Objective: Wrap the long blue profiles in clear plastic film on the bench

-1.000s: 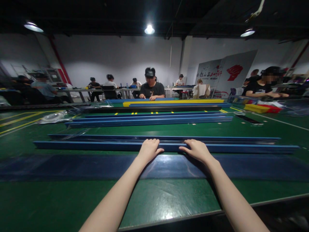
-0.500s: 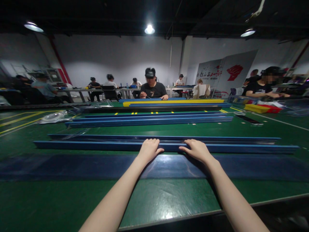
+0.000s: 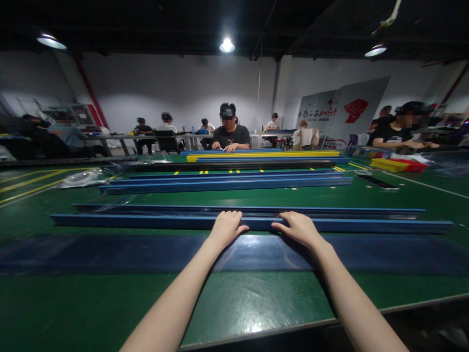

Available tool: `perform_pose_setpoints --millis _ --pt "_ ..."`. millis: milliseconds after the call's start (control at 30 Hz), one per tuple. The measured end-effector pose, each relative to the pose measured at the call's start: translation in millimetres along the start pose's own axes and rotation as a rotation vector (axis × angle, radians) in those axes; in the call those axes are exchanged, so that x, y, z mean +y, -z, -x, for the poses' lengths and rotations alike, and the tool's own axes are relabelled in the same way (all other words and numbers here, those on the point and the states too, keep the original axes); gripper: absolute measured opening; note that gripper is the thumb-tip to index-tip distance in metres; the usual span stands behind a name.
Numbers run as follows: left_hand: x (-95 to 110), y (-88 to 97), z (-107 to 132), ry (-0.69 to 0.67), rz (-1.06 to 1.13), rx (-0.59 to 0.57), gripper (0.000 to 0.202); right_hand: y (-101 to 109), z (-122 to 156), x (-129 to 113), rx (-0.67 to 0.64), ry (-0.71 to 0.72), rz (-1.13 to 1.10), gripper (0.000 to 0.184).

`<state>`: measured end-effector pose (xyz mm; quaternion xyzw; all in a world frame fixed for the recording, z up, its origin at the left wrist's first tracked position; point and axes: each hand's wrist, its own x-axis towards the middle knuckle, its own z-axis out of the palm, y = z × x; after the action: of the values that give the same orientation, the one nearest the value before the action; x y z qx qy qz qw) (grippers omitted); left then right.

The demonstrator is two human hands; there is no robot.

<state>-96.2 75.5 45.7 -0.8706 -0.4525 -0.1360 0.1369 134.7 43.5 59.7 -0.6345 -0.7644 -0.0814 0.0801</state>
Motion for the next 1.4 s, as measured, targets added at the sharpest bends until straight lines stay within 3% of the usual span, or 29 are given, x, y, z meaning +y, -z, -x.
perform_pose_setpoints --millis 1400 --pt "0.0 0.8 0.8 -0.005 0.019 -0.004 0.032 -0.2 -0.4 0.5 -0.012 -0.003 -0.004 0.046"
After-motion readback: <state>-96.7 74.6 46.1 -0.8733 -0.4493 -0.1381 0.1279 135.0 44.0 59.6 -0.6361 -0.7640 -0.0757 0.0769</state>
